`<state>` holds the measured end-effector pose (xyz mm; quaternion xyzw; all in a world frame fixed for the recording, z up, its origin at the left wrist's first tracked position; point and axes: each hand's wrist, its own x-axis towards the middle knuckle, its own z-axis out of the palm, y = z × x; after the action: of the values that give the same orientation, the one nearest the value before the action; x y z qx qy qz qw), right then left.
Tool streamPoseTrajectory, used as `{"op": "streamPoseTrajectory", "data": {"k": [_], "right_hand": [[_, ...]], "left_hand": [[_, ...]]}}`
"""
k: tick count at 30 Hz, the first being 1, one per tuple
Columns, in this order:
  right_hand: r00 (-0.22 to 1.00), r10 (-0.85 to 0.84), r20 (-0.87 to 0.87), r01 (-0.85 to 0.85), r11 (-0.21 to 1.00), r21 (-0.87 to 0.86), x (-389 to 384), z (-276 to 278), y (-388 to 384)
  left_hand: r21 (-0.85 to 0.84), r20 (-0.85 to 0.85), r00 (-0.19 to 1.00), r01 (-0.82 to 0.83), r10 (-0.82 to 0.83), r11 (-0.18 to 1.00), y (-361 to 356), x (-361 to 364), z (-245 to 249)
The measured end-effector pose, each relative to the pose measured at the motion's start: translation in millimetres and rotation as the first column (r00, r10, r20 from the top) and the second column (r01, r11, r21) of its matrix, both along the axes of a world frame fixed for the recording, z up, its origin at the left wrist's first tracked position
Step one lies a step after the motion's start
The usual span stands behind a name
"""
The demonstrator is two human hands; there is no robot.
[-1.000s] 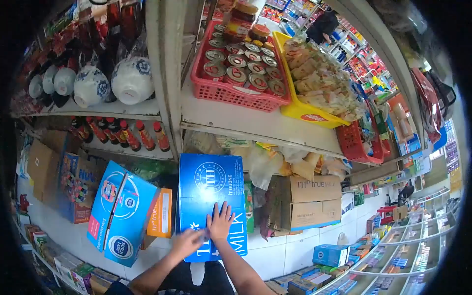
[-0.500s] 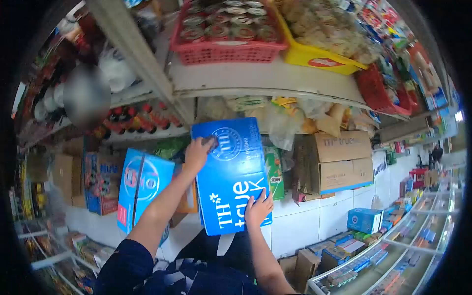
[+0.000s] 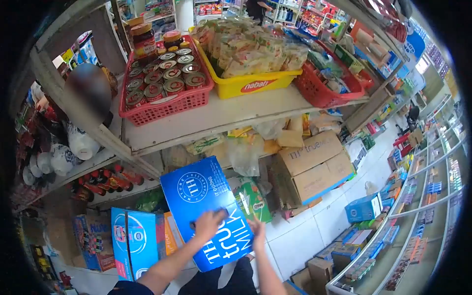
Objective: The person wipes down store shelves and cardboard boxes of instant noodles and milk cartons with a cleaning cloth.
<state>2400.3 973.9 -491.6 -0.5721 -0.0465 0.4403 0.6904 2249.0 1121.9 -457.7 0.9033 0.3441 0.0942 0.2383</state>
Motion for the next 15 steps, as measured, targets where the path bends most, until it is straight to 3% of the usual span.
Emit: {"op": "streamPoseTrajectory", "data": {"k": [1,2,4,6,8,10,12,13,14,15], "right_hand": [[0.996,0.082,0.045,-0.076,0.991,-0.108,16,0,-14],[0.982,0.176,0.071,-0.155,0.96,-0.233,28,-2,-33],[0.944,0.319,0.084,-0.267,0.888,-0.374,34,-15,-65],[0.927,0.369,-0.067,-0.367,0.857,-0.361,18,-19,-81],[0.971,0.229,-0.067,-0.239,0.917,-0.321,-3,-18,-76],[0.981,0.131,-0.142,-0.168,0.94,-0.297,-14,-17,-71],[0.994,0.103,-0.032,-0.108,0.947,-0.303,-20,-11,-62],[0.983,0.133,0.127,-0.088,0.947,-0.31,-21,-22,-60],[0.977,0.124,0.172,-0.069,0.954,-0.292,-24,-13,-56],[0.968,0.128,0.217,-0.058,0.952,-0.3,-23,-24,-58]], "left_hand": [[-0.138,0.034,0.993,0.119,-0.115,0.983,-22,-3,17],[0.07,0.196,0.968,0.144,-0.155,0.987,-55,-6,10],[0.059,0.088,0.945,0.312,-0.316,0.948,-108,-15,1],[0.156,-0.028,0.946,0.324,-0.324,0.933,-117,-10,8],[0.291,-0.007,0.941,0.326,-0.339,0.899,-102,7,-13],[0.283,-0.005,0.945,0.315,-0.327,0.906,-69,31,-21],[0.265,-0.004,0.969,0.238,-0.246,0.934,-19,55,-31],[0.266,-0.041,0.979,0.205,-0.201,0.942,14,65,-34],[0.306,0.032,0.993,0.098,-0.113,0.947,45,71,-16],[0.242,0.052,0.998,0.017,-0.03,0.97,75,72,-3]]}}
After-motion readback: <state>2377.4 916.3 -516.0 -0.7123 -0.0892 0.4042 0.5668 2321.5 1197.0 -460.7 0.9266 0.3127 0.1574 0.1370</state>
